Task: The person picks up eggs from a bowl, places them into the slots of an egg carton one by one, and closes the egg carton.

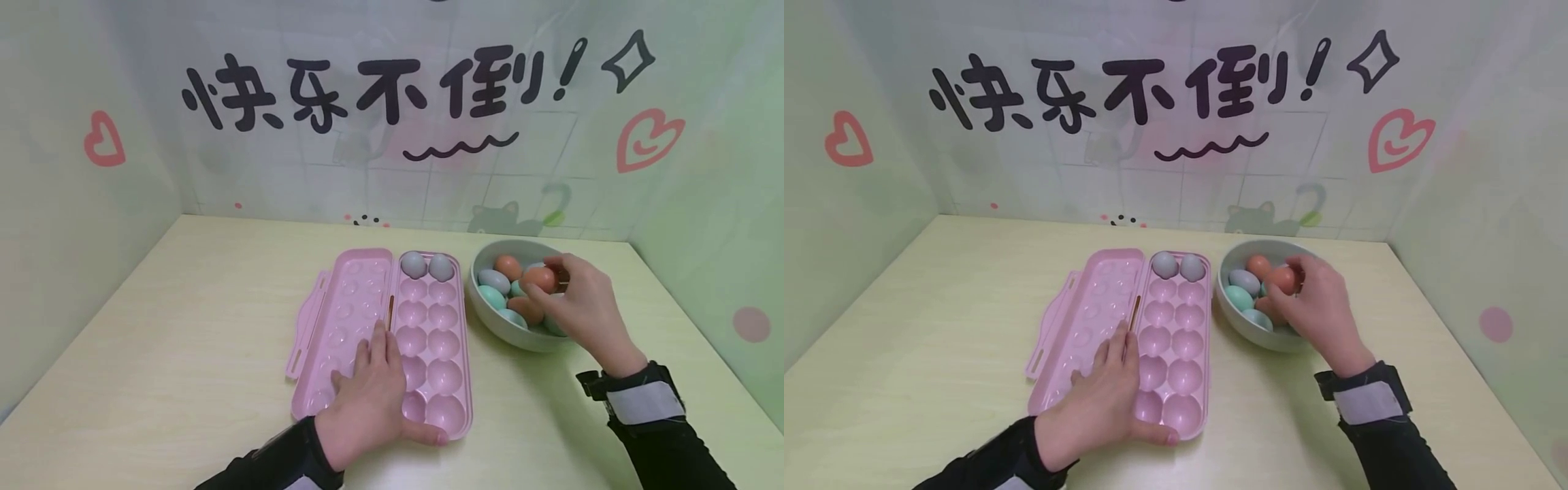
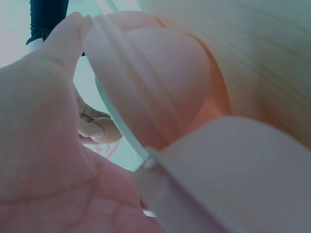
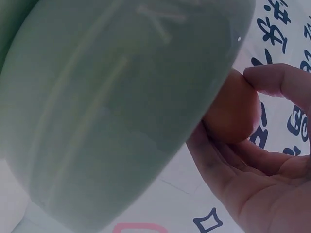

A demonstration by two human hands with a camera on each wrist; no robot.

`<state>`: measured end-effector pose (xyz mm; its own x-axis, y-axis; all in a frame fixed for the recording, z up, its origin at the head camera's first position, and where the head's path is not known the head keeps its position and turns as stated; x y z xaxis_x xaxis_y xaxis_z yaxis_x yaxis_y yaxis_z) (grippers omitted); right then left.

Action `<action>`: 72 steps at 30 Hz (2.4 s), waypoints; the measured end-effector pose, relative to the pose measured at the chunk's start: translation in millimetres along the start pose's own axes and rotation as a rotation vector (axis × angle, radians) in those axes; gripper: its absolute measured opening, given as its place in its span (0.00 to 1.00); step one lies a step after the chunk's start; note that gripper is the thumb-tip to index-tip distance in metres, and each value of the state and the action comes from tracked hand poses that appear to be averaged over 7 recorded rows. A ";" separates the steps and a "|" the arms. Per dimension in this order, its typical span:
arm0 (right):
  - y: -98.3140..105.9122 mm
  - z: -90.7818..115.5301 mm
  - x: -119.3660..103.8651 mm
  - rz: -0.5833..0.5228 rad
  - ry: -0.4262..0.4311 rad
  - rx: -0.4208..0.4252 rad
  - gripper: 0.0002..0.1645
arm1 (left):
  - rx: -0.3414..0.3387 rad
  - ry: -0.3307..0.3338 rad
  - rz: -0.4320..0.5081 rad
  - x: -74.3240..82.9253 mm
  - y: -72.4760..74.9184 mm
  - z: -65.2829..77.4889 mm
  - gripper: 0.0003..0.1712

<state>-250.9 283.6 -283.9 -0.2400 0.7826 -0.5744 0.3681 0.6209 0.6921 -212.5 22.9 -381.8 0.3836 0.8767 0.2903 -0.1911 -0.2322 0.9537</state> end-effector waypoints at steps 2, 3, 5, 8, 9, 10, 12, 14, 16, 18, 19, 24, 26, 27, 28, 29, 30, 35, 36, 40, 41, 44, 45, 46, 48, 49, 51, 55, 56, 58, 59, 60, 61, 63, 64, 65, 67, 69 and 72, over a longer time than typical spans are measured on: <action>-1.2 0.5 -3.0 -0.012 0.023 0.011 0.21 | 0.001 -0.001 0.002 0.4 0.1 0.1 0.87; -2.0 0.8 -4.7 -0.018 0.037 0.014 0.20 | 0.001 -0.001 0.002 0.5 0.2 0.1 0.87; -3.6 1.3 -8.6 -0.034 0.070 0.014 0.19 | 0.001 0.001 0.005 0.3 0.1 -0.1 0.87; -4.9 2.5 -13.8 -0.051 0.117 0.009 0.20 | 0.001 0.006 0.010 -0.5 -0.4 -0.6 0.87; -4.8 2.8 -15.1 -0.051 0.128 0.011 0.20 | 0.001 0.009 0.011 -0.8 -0.6 -0.9 0.87; -4.4 3.0 -16.1 -0.049 0.139 0.014 0.20 | 0.001 0.011 0.013 -1.0 -0.9 -1.1 0.86; -3.5 3.4 -17.5 -0.038 0.153 0.024 0.21 | 0.001 0.015 0.013 -1.3 -1.2 -1.3 0.86; -3.1 3.6 -18.5 -0.031 0.163 0.033 0.22 | -0.001 0.018 0.014 -1.6 -1.7 -1.5 0.87; -2.4 3.8 -20.1 -0.029 0.175 0.042 0.23 | -0.002 0.020 0.014 -1.7 -2.0 -1.5 0.87; -1.0 4.1 -22.4 -0.032 0.189 0.056 0.24 | -0.003 0.021 0.016 -1.8 -2.3 -1.5 0.87; -0.2 4.2 -23.4 -0.038 0.197 0.064 0.25 | -0.003 0.020 0.016 -1.8 -2.4 -1.5 0.87; 0.9 5.0 -27.6 -0.058 0.213 0.083 0.25 | 0.002 0.010 0.011 -1.6 -2.4 -1.1 0.87; -0.9 5.4 -28.1 -0.057 0.210 0.075 0.25 | 0.003 0.007 0.007 -1.6 -2.6 -0.9 0.86; -2.0 5.6 -28.3 -0.055 0.211 0.071 0.25 | 0.003 0.007 0.006 -1.6 -2.9 -0.9 0.86; -3.1 5.9 -28.7 -0.054 0.212 0.067 0.25 | 0.002 0.007 0.006 -1.7 -3.2 -1.0 0.86; -4.1 6.1 -29.1 -0.052 0.213 0.063 0.25 | 0.001 0.008 0.009 -1.9 -3.7 -1.2 0.86; -4.8 6.2 -29.6 -0.053 0.215 0.060 0.25 | 0.000 0.009 0.009 -1.9 -4.2 -1.4 0.86; -7.3 6.8 -32.6 -0.034 0.234 0.060 0.25 | 0.003 0.012 0.012 -1.8 -4.8 -1.4 0.87; -7.7 6.8 -33.0 -0.029 0.236 0.061 0.25 | 0.004 0.011 0.010 -1.7 -4.9 -1.2 0.87; -10.0 6.5 -37.7 -0.010 0.261 0.067 0.24 | 0.003 0.009 0.002 -1.5 -3.3 0.5 0.87; -10.8 6.6 -39.3 -0.011 0.271 0.068 0.24 | 0.001 0.010 0.002 -1.7 -3.1 0.7 0.87; -13.9 7.6 -44.2 -0.031 0.292 0.063 0.23 | -0.005 0.018 0.001 -2.5 -2.6 0.5 0.87; -14.8 8.4 -45.9 -0.041 0.294 0.060 0.23 | -0.007 0.020 0.005 -2.6 -2.8 0.1 0.87; -15.6 9.0 -47.7 -0.049 0.296 0.058 0.23 | -0.012 0.024 0.011 -2.8 -3.3 -0.3 0.87; -17.7 9.5 -50.5 -0.062 0.292 0.055 0.24 | -0.016 0.028 0.016 -2.8 -3.7 -0.7 0.87; -18.9 9.5 -52.1 -0.063 0.293 0.054 0.23 | -0.018 0.030 0.019 -2.7 -3.9 -0.9 0.87; -21.8 9.0 -56.1 -0.067 0.297 0.048 0.23 | -0.015 0.033 0.019 -2.5 -3.5 -1.0 0.87; -28.4 7.1 -63.7 -0.076 0.316 0.020 0.23 | -0.004 0.031 0.013 -1.9 -1.8 -1.1 0.87; -30.4 6.6 -65.8 -0.073 0.322 0.009 0.23 | -0.002 0.029 0.012 -1.8 -1.4 -1.0 0.87; -34.8 5.5 -69.9 -0.057 0.335 -0.019 0.23 | -0.003 0.026 0.013 -1.5 -1.0 -1.2 0.87; -37.2 4.6 -71.8 -0.047 0.340 -0.035 0.22 | -0.004 0.024 0.012 -1.4 -0.9 -1.2 0.87; -40.0 3.5 -73.4 -0.037 0.343 -0.053 0.22 | -0.007 0.023 0.012 -1.4 -0.9 -1.4 0.87; -43.0 2.4 -74.8 -0.032 0.343 -0.074 0.22 | -0.008 0.022 0.011 -1.4 -0.8 -1.6 0.87; -48.9 -0.4 -76.4 -0.011 0.342 -0.113 0.21 | -0.013 0.024 0.009 -1.7 -0.6 -2.0 0.87; -52.1 -2.0 -77.0 -0.002 0.339 -0.134 0.21 | -0.016 0.026 0.009 -1.9 -0.7 -2.1 0.87; -55.4 -3.4 -77.7 0.010 0.337 -0.154 0.21 | -0.017 0.027 0.008 -2.0 -0.6 -2.3 0.87; -61.9 -6.5 -79.3 0.034 0.337 -0.193 0.21 | -0.018 0.029 0.008 -2.3 -0.5 -2.5 0.87; -68.5 -10.2 -81.8 0.060 0.346 -0.230 0.20 | -0.017 0.030 0.006 -2.3 -0.3 -2.3 0.86; -79.8 -15.7 -86.6 0.083 0.359 -0.302 0.14 | -0.010 0.025 0.003 -1.6 0.2 -1.8 0.86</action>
<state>-273.6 167.0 -282.5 -0.5355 0.7633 -0.3615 0.1340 0.4994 0.8560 -214.8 22.2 -382.3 0.3602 0.8863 0.2911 -0.2017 -0.2306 0.9519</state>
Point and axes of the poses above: each hand's wrist, its own z-axis away from the middle knuckle, its own y-axis out of the back of the hand, x = y × z, the point moved 10 cm from there along -z, towards the middle knuckle, and after that the axes turned 7 degrees about -z, right-handed, at the moved point
